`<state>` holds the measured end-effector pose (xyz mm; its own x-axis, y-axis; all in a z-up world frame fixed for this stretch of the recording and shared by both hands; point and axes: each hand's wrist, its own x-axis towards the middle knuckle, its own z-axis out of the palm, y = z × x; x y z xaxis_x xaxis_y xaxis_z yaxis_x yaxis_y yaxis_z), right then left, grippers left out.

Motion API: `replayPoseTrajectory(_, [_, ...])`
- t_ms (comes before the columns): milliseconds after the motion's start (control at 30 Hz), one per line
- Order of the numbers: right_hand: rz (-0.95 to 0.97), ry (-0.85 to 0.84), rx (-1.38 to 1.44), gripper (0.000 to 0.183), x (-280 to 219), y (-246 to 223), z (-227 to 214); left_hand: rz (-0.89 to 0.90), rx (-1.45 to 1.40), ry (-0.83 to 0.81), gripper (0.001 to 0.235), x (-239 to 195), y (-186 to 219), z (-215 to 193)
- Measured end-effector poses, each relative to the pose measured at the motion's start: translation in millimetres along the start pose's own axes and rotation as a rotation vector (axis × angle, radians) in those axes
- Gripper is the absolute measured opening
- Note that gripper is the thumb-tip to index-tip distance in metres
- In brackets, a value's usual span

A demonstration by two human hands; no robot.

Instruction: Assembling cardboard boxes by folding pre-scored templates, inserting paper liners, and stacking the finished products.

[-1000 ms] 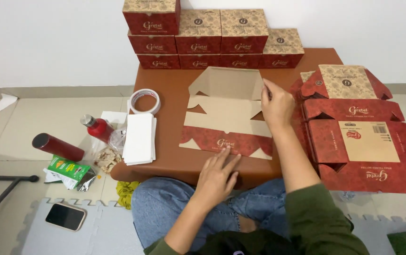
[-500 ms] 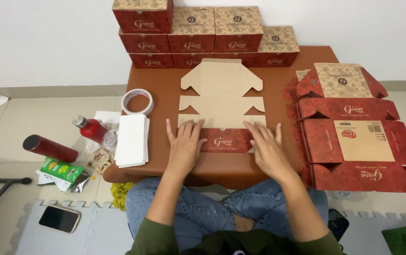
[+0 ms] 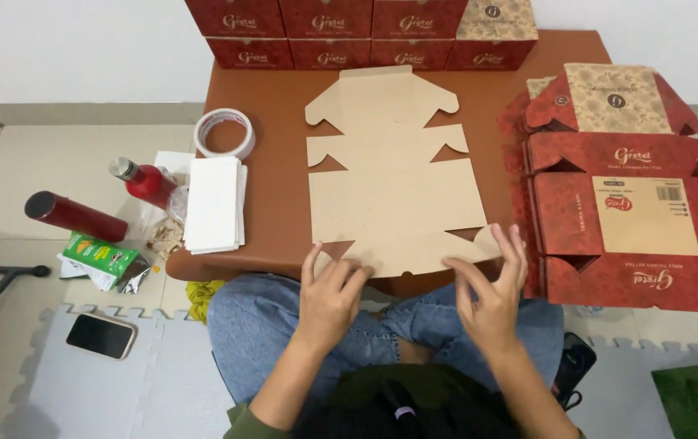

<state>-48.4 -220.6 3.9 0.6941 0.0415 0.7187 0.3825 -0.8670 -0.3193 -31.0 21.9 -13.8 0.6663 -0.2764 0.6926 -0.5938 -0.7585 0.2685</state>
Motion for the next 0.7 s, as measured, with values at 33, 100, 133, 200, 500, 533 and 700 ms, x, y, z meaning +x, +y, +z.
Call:
replayPoseTrajectory(33, [0.006,-0.003,-0.001,0.018,-6.4,-3.2,3.2,-0.001,-0.003,-0.006,0.007,-0.3,-1.8,0.9])
replayPoseTrajectory(100, [0.197,0.023,0.131,0.023,-21.8,-10.8,4.8,0.003,-0.035,0.007,0.005,-3.4,-2.2,2.6])
replayPoseTrajectory(133, [0.201,0.02,0.121,0.023,-25.8,-9.6,6.7,0.002,-0.046,0.004,0.005,-2.6,-6.7,3.8])
replayPoseTrajectory(200, [0.259,0.058,0.22,0.04,-31.2,-7.6,10.3,-0.007,0.002,-0.005,0.005,1.3,-16.2,5.2])
replayPoseTrajectory(500, [0.429,-0.162,0.248,0.078,-40.9,-24.7,5.0,-0.049,-0.03,-0.242,0.051,27.9,3.6,-10.1])
replayPoseTrajectory(533, [0.427,-0.171,0.25,0.078,-38.6,-30.3,3.8,-0.059,-0.029,-0.243,0.051,35.3,3.5,-4.8])
replayPoseTrajectory(700, [0.447,-0.088,0.415,0.071,-24.4,-45.4,-7.8,-0.12,-0.248,-0.408,0.033,69.6,1.2,20.7])
